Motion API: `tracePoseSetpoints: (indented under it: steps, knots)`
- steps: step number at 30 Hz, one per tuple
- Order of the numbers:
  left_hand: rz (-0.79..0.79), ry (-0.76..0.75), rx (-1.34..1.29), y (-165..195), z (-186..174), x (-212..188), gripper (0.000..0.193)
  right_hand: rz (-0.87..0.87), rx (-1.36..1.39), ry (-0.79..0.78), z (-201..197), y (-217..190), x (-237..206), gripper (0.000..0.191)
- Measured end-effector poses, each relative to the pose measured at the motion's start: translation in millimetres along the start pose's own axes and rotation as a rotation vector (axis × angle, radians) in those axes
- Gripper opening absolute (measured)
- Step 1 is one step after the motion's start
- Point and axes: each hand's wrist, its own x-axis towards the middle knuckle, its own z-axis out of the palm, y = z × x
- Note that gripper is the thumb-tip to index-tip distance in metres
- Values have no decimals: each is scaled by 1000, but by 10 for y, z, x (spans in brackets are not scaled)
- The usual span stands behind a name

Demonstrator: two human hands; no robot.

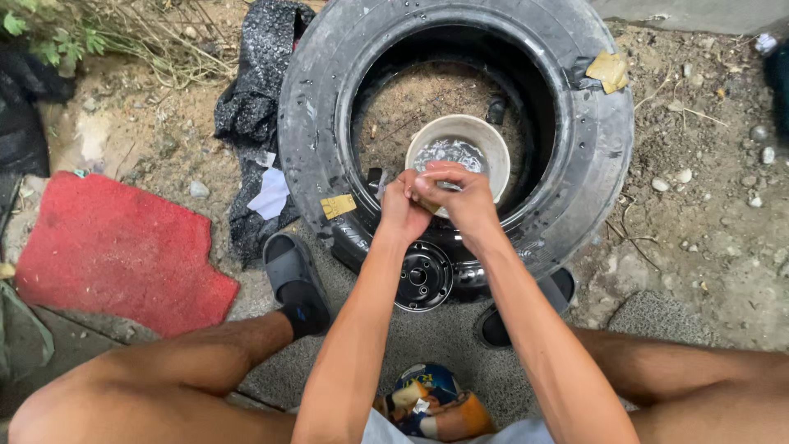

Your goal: The person sits on the ground and scrubs a small metal part with a sponge, repeatedly dipping it into a bucket of water placed inside a tire. The person rotates the part to clean different sides and rinses it in the bucket.

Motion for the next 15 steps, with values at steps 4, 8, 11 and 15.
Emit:
tracePoseSetpoints:
  steps: [4, 8, 11, 15]
  knots:
    - [83, 4, -57, -120, 164, -127, 34, -34, -69, 8, 202, -35, -161, 18]
    - [90, 213, -86, -75, 329, -306, 28, -26, 90, 5, 206, -57, -241, 15]
    - [77, 204, -140, -57, 289, -416, 29, 22, 103, -61, 152, -77, -275, 9]
    - [198, -59, -256, -230, 182, -387, 32, -108, 95, -76, 129, -52, -324, 10]
